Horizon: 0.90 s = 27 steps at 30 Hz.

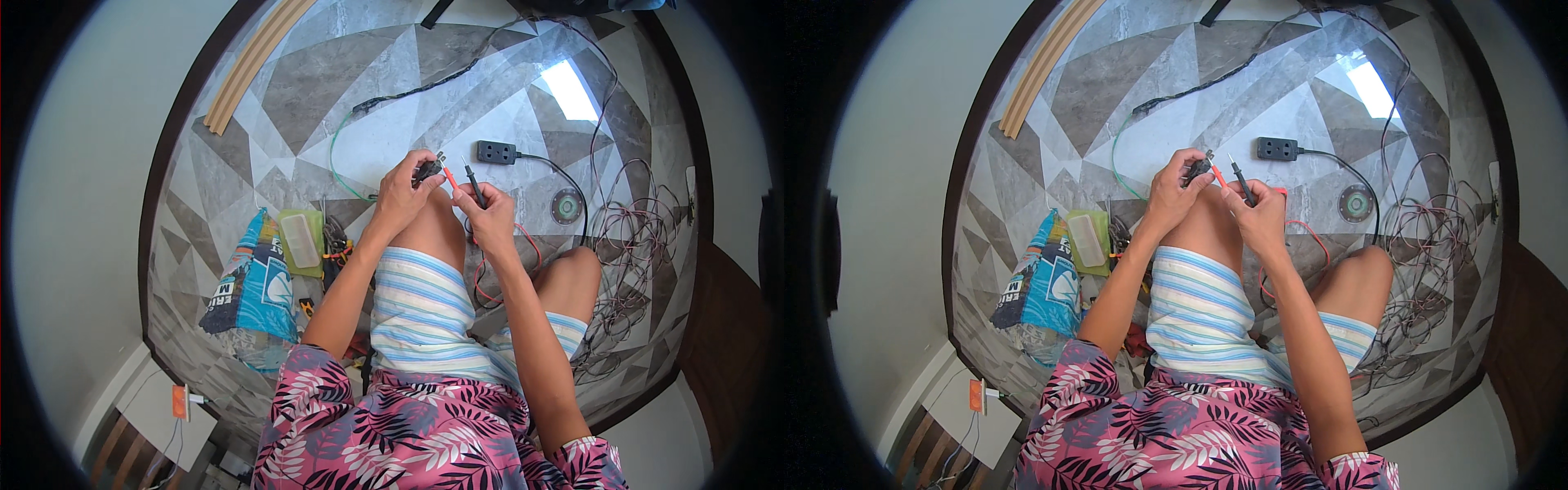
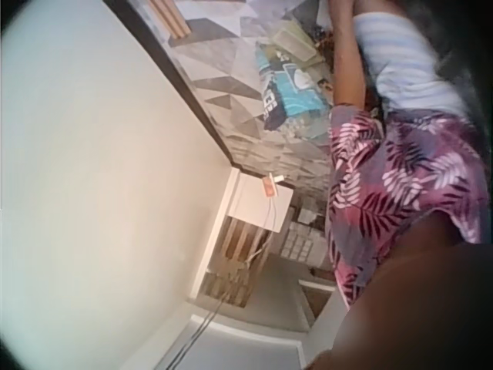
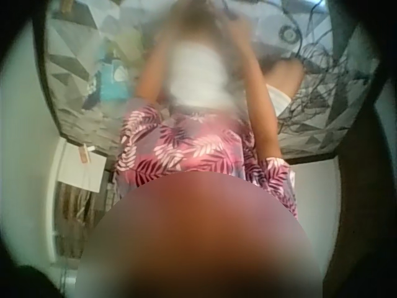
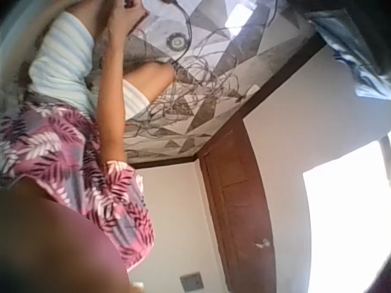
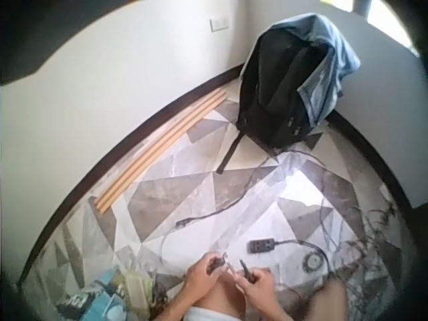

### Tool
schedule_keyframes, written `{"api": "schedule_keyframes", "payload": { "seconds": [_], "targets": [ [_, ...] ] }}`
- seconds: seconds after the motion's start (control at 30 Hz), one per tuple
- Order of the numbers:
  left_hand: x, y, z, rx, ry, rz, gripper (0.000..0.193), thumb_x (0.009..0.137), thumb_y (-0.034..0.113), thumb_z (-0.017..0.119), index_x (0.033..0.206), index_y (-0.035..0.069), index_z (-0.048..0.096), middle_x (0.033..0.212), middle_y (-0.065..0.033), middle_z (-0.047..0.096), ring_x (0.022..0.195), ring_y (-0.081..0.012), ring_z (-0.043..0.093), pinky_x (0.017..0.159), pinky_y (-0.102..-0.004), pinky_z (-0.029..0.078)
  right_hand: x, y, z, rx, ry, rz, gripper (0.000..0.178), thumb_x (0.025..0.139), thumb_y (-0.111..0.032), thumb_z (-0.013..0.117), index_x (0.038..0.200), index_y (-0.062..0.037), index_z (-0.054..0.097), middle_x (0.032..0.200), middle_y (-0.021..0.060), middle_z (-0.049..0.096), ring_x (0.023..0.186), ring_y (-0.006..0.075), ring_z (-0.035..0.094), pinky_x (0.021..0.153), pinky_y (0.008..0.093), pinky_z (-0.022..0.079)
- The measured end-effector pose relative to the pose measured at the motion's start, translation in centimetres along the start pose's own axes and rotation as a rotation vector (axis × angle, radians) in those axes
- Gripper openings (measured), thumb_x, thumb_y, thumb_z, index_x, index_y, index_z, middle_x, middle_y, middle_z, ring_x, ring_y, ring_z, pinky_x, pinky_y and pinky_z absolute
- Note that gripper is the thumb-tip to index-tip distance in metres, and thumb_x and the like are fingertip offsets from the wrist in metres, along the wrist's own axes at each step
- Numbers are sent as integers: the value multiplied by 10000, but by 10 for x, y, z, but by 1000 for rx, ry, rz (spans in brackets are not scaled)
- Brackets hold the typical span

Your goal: Inspecting and preparing wires using a multimeter, electrical tape, and wire strippers.

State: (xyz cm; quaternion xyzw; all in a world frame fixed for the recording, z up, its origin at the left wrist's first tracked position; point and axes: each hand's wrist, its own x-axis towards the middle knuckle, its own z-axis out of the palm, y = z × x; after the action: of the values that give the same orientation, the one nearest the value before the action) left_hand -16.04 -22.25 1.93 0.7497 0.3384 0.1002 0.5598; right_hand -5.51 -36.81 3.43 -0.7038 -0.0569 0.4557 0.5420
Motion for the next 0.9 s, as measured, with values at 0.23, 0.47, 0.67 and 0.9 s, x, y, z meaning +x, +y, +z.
{"api": "schedule_keyframes", "payload": {
  "seconds": [0.23, 0.47, 0.67, 0.9],
  "targets": [
    [-4, -14, 14, -131, 20, 39, 323, 897, 139, 707, 1160, 31, 553, 989, -121, 660, 885, -203, 654, 796, -341, 520, -5, -4, 8, -36, 86, -10, 167, 864, -167, 725, 870, -3, 698, 707, -25, 608, 645, 55, 499, 573, 246, 416],
    [-2, -10, 14, -167, 46, -11, 295, 937, 74, 650, 1206, 13, 545, 1035, -77, 638, 943, -145, 613, 851, -284, 490, -13, -10, 7, 21, 73, 11, 188, 878, -174, 716, 909, 9, 688, 750, 9, 648, 672, 68, 552, 607, 246, 443],
    [-1, -9, 16, -161, -25, -59, 288, 957, 39, 620, 1231, 2, 540, 1094, -66, 621, 999, -123, 599, 897, -257, 475, -11, -5, 3, 29, 59, -1, 201, 882, -176, 715, 910, 21, 683, 762, 20, 665, 672, 69, 569, 599, 236, 447],
    [-2, -12, 20, -261, 27, -21, 277, 928, 108, 653, 1182, 17, 589, 1026, -66, 635, 893, -129, 586, 813, -281, 487, -11, -7, 4, 20, 62, -6, 198, 879, -175, 718, 907, 17, 684, 762, 18, 659, 668, 67, 560, 599, 237, 446]
  ]
}}
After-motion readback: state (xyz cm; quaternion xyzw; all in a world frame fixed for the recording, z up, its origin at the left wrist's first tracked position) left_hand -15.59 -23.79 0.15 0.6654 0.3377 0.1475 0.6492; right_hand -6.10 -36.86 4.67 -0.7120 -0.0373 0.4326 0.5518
